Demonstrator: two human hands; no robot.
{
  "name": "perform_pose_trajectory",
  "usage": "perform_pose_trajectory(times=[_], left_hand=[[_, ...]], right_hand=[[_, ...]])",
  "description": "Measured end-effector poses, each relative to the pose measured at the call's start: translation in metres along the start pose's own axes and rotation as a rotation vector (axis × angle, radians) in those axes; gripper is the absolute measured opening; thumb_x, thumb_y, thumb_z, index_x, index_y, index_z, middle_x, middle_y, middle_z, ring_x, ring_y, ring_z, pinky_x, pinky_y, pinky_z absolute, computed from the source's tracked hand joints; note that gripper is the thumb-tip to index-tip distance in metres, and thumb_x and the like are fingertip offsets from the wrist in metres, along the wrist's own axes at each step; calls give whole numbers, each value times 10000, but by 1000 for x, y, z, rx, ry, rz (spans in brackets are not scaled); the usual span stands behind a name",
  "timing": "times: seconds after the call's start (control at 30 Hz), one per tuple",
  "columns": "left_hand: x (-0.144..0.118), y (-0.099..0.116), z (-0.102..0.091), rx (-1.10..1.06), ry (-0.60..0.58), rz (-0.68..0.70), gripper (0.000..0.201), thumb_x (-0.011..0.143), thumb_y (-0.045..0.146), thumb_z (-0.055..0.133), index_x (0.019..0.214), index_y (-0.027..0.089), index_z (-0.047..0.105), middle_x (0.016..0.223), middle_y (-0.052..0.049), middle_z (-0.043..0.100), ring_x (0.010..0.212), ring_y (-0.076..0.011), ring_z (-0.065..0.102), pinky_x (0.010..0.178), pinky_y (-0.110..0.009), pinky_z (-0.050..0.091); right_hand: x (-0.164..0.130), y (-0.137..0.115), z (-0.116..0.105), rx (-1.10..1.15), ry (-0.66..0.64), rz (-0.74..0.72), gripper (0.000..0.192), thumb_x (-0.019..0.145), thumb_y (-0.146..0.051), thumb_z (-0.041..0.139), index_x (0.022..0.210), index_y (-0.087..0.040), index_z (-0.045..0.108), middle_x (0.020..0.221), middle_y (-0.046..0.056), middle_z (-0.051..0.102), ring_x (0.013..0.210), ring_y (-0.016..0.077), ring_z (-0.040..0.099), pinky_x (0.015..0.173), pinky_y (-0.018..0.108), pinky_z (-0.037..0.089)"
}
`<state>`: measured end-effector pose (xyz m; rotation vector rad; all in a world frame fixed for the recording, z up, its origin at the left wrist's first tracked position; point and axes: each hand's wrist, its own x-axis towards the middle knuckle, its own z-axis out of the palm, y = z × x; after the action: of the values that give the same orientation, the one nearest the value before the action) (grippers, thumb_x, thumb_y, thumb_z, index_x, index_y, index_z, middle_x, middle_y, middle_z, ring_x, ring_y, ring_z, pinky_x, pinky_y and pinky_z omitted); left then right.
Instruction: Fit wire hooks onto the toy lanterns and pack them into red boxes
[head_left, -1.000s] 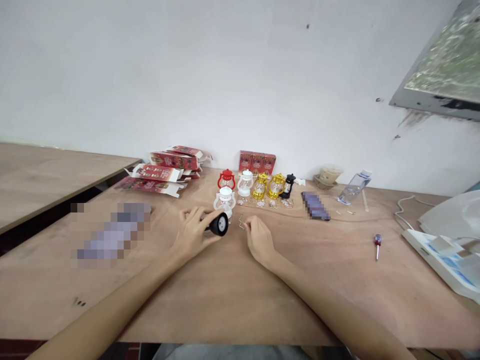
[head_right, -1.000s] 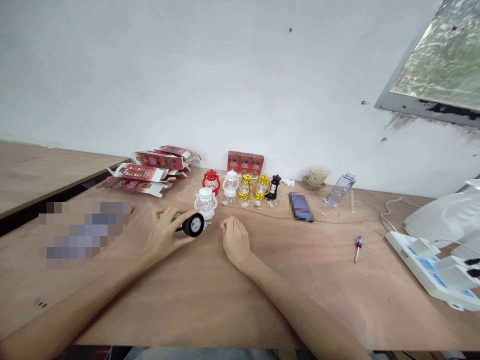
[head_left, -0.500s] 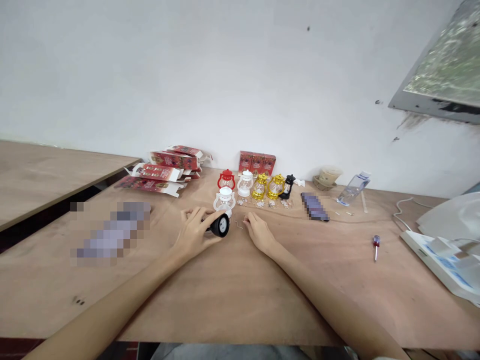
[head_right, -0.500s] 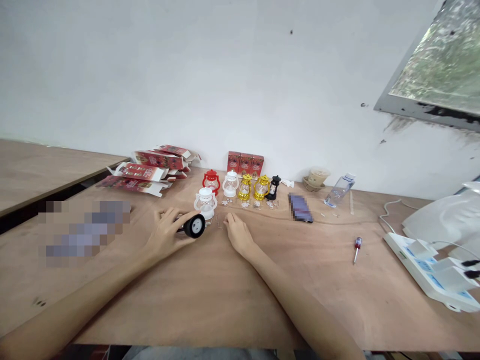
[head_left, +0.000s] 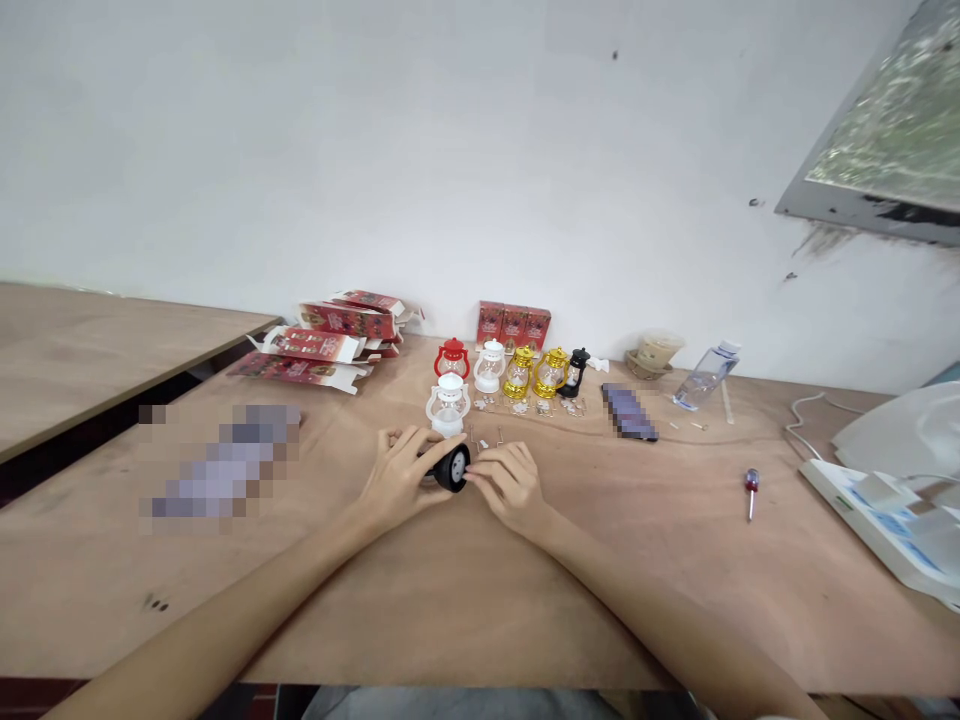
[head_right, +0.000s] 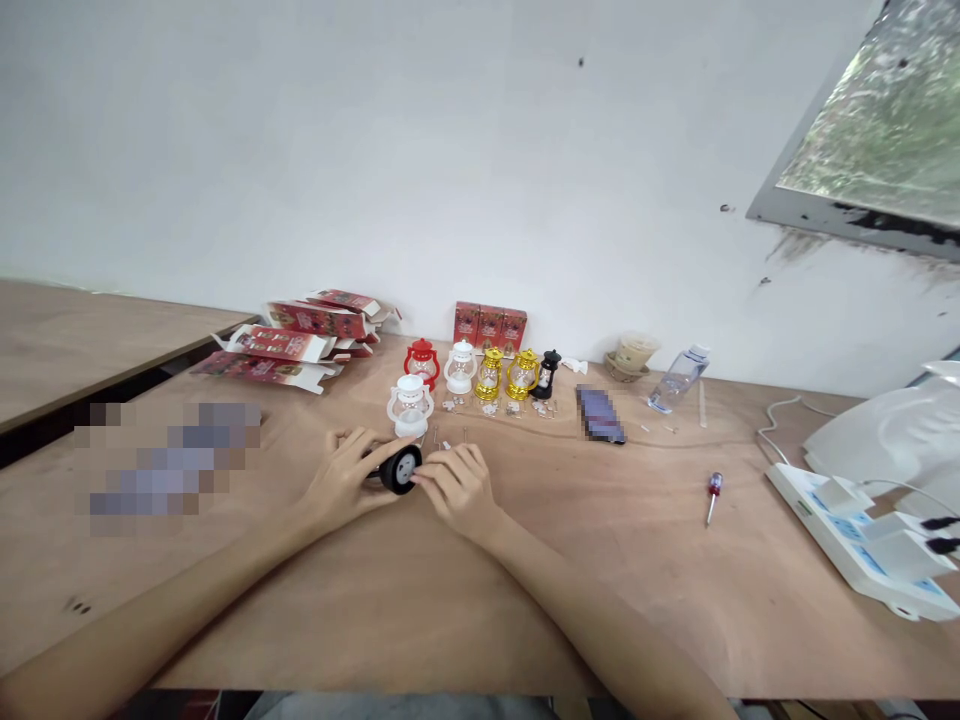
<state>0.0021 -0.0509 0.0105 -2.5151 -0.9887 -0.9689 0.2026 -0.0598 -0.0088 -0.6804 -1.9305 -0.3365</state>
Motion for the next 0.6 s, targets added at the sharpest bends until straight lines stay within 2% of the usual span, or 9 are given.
perform_pose_trajectory(times=[0.27,0.43,0.6], left_hand=[[-2,1,3,-22,-13,-2,545,762,300,620,1281,243,463,1014,-69,615,902,-220,545,758,-335,263],[0,5,0,-17,24,9,452,787,322,587,1203,162,514,906,-67,622,800,-198,540,718,-317,277],[0,7,-2,2,58,37,385,820,342,545,1141,130,540,845,-70,631,750,-193,528,691,-313,277]], right_hand=[[2,-6,0,-70,-31,-145,100,842,-135,553,908,-184,610,800,24,691,707,133,562,666,295,406],[3,-10,-1,-223,-27,-245,163,841,-113,530,989,-147,589,858,63,695,774,159,583,708,315,421],[2,-13,0,-286,-25,-286,142,845,-105,514,968,-149,570,826,55,693,738,159,591,723,325,419]])
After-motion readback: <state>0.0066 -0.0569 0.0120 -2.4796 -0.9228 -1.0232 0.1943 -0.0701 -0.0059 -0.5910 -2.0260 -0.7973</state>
